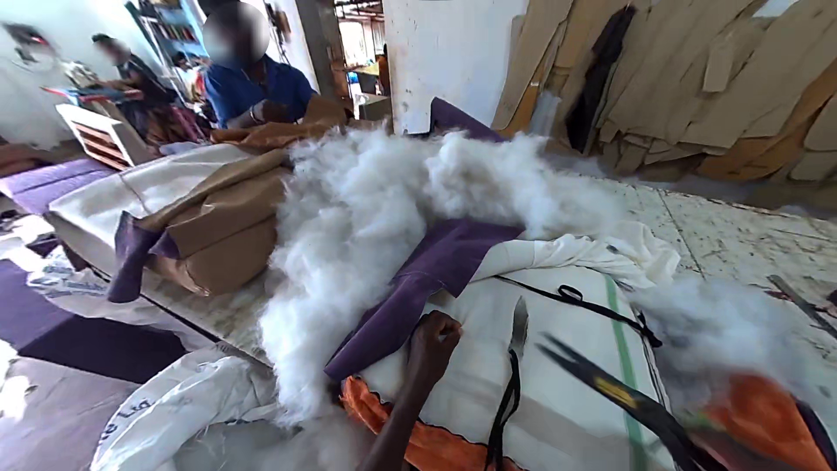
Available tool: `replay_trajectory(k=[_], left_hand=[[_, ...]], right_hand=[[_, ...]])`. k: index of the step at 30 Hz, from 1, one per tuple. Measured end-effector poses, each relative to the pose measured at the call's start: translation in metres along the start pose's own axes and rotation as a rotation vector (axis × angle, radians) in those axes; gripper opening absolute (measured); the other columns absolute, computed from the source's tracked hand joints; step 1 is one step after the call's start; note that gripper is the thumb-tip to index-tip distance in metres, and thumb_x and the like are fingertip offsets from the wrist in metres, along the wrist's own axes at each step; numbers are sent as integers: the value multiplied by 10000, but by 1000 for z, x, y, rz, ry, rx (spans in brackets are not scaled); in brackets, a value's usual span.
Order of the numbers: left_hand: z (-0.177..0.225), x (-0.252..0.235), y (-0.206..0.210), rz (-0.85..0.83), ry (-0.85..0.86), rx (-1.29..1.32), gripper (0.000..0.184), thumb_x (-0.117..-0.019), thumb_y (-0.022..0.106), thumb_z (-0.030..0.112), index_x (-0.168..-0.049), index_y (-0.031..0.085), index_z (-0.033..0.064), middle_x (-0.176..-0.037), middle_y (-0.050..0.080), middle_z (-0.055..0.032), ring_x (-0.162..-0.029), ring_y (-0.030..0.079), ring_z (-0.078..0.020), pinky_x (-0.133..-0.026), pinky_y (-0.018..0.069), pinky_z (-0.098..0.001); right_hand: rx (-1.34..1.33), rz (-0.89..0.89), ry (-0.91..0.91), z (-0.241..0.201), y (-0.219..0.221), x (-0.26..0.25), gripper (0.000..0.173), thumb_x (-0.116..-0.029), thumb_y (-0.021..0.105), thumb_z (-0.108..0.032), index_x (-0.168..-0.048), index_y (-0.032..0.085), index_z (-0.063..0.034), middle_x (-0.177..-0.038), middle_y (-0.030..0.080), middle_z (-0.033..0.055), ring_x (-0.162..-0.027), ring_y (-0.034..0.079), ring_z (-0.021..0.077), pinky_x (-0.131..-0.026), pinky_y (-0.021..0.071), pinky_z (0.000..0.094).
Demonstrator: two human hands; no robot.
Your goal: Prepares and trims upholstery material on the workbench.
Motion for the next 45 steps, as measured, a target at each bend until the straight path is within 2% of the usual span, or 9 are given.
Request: replay_trajectory(k=[2, 4, 9, 14, 18, 25, 33, 41, 45], left_hand=[[-3, 1, 3, 10, 17, 10, 74, -936, 728, 203, -989, 743, 152, -991, 687, 28, -921, 662, -94, -843, 584, -330], [-3, 2, 2, 25, 38, 6, 77, -934, 730, 193, -992, 750, 147, -1004, 692, 24, -928, 665, -95, -852, 584, -329], [4, 6, -1, 52, 77, 7, 62, -934, 734, 160, -986, 749, 129, -1006, 695, 4, -936, 664, -118, -851, 577, -352], [6, 10, -1, 93, 117, 14, 53, -921, 741, 111, -974, 741, 104, -996, 692, -16, -923, 664, -129, -833, 580, -344], [5, 8, -1, 62, 52, 35, 78, -928, 731, 129, -995, 750, 94, -1021, 699, -29, -944, 674, -138, -857, 587, -367], [-2, 8, 3, 91, 125, 34, 42, -935, 727, 143, -961, 751, 121, -1006, 696, 5, -949, 662, -105, -847, 580, -326], [-1, 10, 2, 91, 102, 9, 41, -924, 737, 120, -959, 758, 123, -1008, 699, 6, -945, 659, -114, -840, 575, -324], [-3, 12, 2, 85, 146, 13, 48, -941, 707, 93, -961, 747, 110, -1010, 697, 0, -947, 658, -116, -843, 573, -323], [-1, 12, 0, 85, 175, 9, 52, -955, 693, 90, -965, 744, 95, -1010, 695, -17, -943, 660, -125, -841, 574, -323]], right_hand=[[153, 79, -299, -9, -9, -46, 596, -840, 728, -621, -966, 711, -39, -807, 696, 182, -665, 693, 366, -525, 539, 573], [307, 107, -466, -21, -15, -99, 532, -804, 702, -651, -904, 716, -130, -739, 665, 73, -612, 675, 269, -471, 535, 487], [576, -164, -675, -85, -62, -186, 377, -830, 800, -469, -1010, 708, -152, -812, 669, 31, -729, 682, 244, -604, 559, 456], [791, -274, -813, -126, -78, -225, 410, -861, 751, -527, -991, 674, -145, -797, 640, 19, -718, 665, 215, -625, 538, 416], [818, -267, -878, -137, -79, -240, 398, -828, 799, -474, -1006, 685, -136, -809, 656, 32, -740, 675, 227, -644, 551, 430], [877, -280, -900, -147, -83, -239, 329, -818, 811, -405, -975, 680, -146, -779, 637, 16, -709, 661, 203, -614, 533, 394], [909, -313, -883, -167, -85, -237, 282, -836, 816, -306, -982, 671, -114, -817, 652, 44, -753, 669, 231, -658, 534, 416], [963, -314, -907, -188, -84, -225, 51, -957, 642, -103, -970, 672, -64, -824, 646, 78, -756, 670, 252, -662, 536, 411], [954, -274, -966, -188, -84, -225, 69, -973, 615, -60, -935, 672, -66, -790, 638, 73, -724, 664, 248, -645, 532, 411]])
Point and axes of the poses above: each hand's wrist, its own x-axis away from the middle knuckle, its own y-axis out of the palm, z = x × y, the point moved 3 cm from there along -x, towards the middle knuckle
